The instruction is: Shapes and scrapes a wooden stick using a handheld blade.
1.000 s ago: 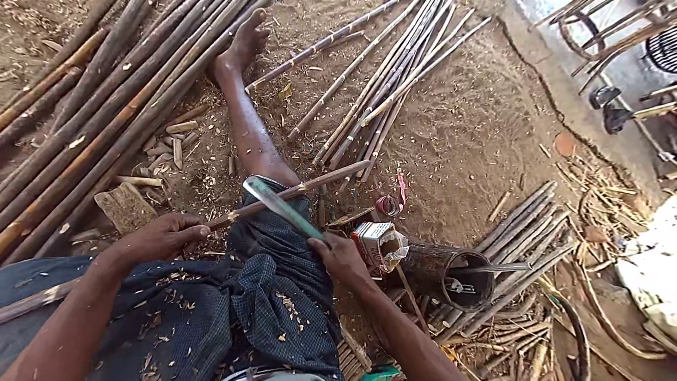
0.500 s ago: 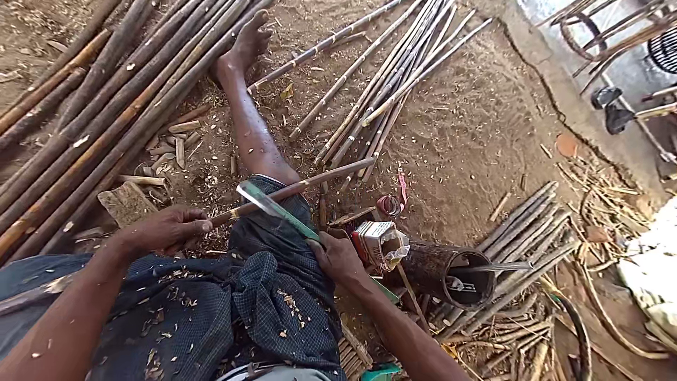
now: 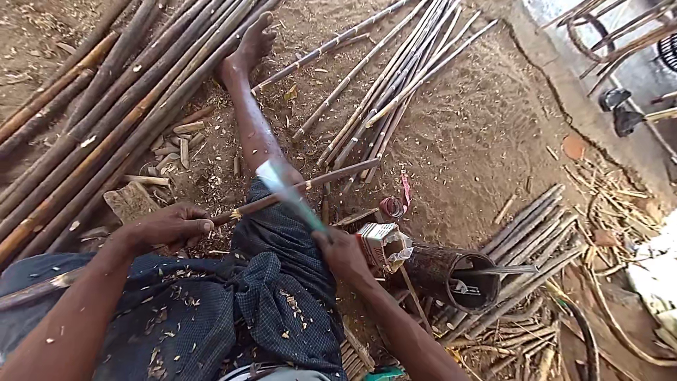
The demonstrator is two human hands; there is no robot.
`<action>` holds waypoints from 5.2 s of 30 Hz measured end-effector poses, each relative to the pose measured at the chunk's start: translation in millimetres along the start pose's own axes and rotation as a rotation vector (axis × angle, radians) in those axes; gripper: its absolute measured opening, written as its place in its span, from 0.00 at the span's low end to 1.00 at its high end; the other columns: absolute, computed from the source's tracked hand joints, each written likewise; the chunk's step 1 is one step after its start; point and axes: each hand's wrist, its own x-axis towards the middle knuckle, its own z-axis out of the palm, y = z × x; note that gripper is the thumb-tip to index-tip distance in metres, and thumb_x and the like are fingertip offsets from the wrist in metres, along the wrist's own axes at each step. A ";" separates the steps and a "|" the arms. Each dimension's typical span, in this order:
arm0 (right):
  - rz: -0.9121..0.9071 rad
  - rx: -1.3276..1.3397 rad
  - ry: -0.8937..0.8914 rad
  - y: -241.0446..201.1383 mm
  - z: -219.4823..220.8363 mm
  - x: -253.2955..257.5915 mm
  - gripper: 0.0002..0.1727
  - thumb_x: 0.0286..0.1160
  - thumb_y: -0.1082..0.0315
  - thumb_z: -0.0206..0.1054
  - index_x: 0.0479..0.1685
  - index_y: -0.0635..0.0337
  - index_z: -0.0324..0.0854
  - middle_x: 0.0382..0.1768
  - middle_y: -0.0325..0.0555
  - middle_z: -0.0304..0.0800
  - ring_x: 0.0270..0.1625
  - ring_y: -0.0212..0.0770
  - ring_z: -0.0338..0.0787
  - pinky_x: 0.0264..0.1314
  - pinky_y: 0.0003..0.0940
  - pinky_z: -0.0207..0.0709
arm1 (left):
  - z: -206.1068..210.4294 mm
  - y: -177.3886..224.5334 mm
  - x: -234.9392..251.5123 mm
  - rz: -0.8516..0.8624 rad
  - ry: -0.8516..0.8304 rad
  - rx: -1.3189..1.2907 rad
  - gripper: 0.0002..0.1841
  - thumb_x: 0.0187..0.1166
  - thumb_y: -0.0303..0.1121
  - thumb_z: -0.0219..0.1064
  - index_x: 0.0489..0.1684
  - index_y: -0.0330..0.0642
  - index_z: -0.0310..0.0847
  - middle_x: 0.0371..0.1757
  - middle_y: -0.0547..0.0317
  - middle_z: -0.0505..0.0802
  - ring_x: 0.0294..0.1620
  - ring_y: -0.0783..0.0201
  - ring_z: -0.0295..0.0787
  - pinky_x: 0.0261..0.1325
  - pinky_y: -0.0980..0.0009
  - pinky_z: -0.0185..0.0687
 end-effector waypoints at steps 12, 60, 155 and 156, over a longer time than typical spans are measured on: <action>0.121 0.192 0.129 6.8 -26.8 35.0 0.33 0.86 0.35 0.54 0.42 0.60 0.83 0.21 0.49 0.80 0.20 0.48 0.81 0.25 0.52 0.79 | 4.9 4.7 0.1 0.040 0.082 0.108 0.16 0.87 0.33 0.60 0.25 0.38 0.82 0.10 0.56 0.78 0.05 0.69 0.66 0.08 0.76 0.62; -0.032 0.078 -0.058 -3.2 -4.6 11.0 0.28 0.87 0.40 0.58 0.41 0.57 0.86 0.28 0.51 0.86 0.33 0.52 0.88 0.37 0.59 0.81 | 14.0 13.6 13.3 -0.105 0.382 0.536 0.25 0.89 0.50 0.56 0.29 0.40 0.86 0.19 0.56 0.85 0.19 0.59 0.81 0.30 0.55 0.80; -0.018 0.294 0.266 25.8 -63.9 27.2 0.29 0.89 0.40 0.55 0.35 0.58 0.81 0.17 0.44 0.77 0.15 0.42 0.77 0.19 0.45 0.76 | 78.1 -36.9 -35.8 0.141 0.383 0.450 0.34 0.83 0.71 0.37 0.41 0.53 0.78 0.14 0.71 0.71 0.11 0.72 0.67 0.15 0.71 0.67; -0.036 0.225 0.189 24.8 -64.4 25.2 0.29 0.89 0.42 0.55 0.37 0.61 0.82 0.20 0.47 0.79 0.20 0.46 0.80 0.24 0.49 0.78 | 81.2 -37.0 -35.3 0.156 0.421 0.538 0.36 0.83 0.72 0.35 0.40 0.52 0.78 0.14 0.72 0.71 0.12 0.71 0.68 0.15 0.69 0.67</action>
